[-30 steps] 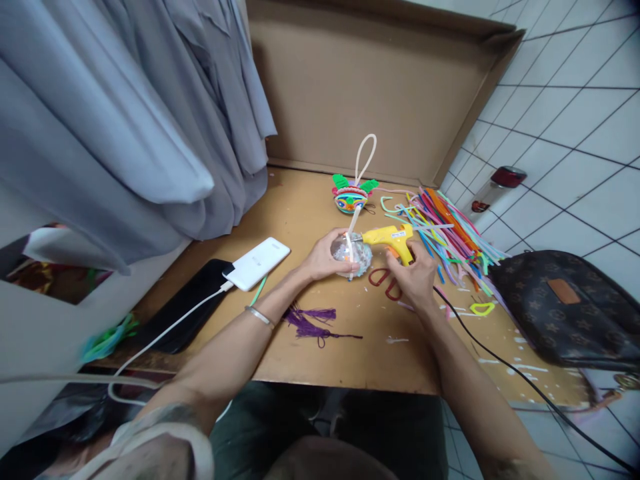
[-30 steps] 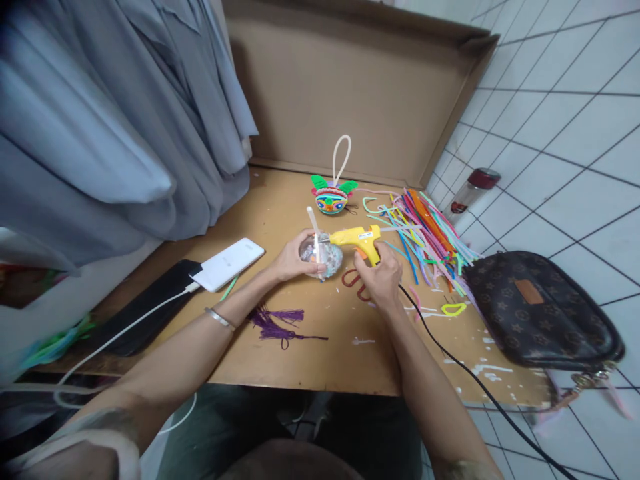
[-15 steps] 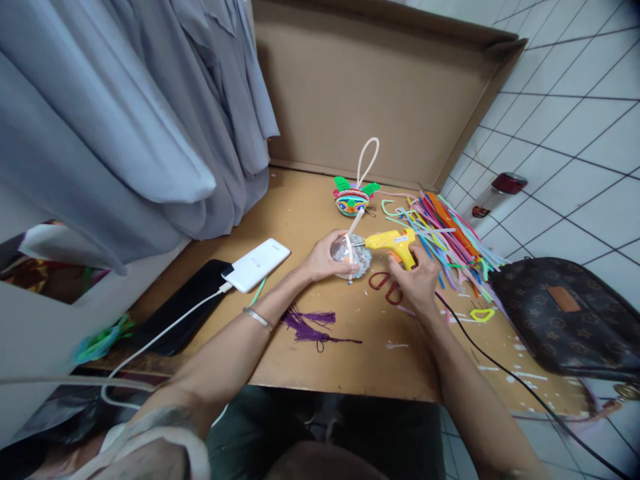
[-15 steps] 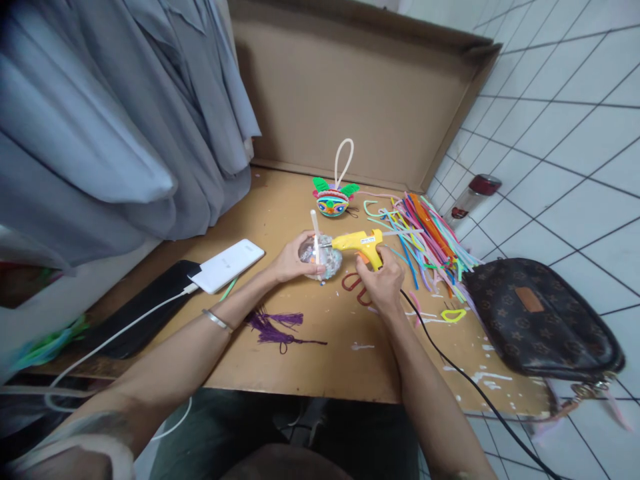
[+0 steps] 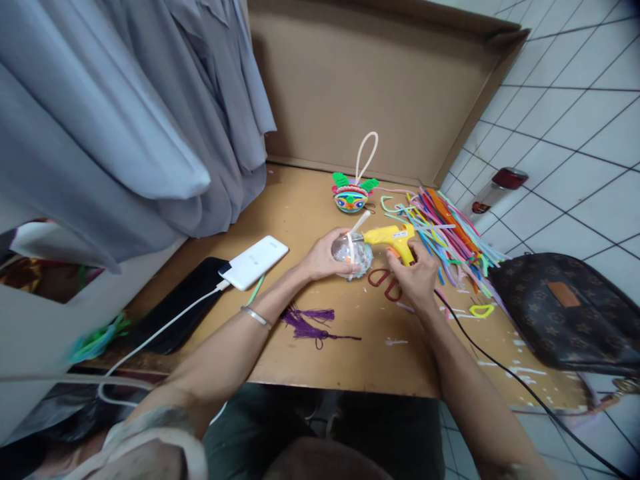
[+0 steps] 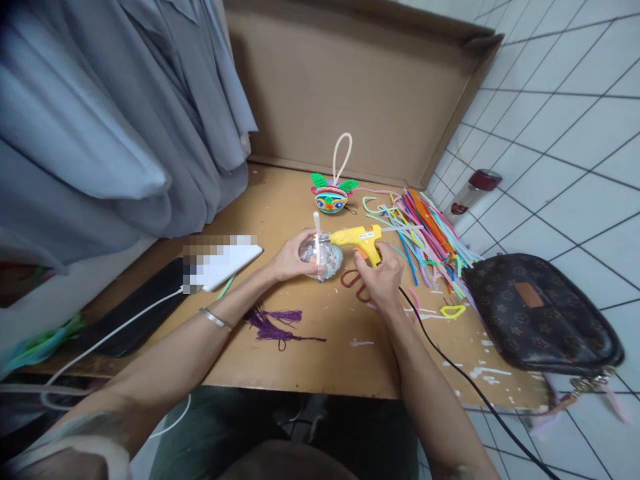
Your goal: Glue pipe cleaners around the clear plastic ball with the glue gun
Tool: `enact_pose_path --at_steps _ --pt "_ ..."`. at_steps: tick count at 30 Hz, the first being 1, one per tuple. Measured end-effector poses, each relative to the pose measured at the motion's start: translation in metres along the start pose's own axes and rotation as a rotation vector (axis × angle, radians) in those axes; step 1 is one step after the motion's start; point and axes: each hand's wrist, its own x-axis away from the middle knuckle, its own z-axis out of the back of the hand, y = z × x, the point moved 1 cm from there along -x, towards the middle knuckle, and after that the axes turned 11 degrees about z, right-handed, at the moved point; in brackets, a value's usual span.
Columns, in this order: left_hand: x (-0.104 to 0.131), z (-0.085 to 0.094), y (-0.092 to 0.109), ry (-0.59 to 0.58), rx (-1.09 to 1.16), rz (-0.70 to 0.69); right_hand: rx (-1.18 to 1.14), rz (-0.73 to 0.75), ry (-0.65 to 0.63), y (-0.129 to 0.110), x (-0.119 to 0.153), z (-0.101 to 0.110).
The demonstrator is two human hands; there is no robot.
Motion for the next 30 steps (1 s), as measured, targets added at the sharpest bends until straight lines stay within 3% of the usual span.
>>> enact_pose_path --at_steps 30 --pt "-0.001 0.0033 -0.0033 0.011 0.006 0.039 -0.037 0.003 0.0 0.0036 0.0005 -0.0009"
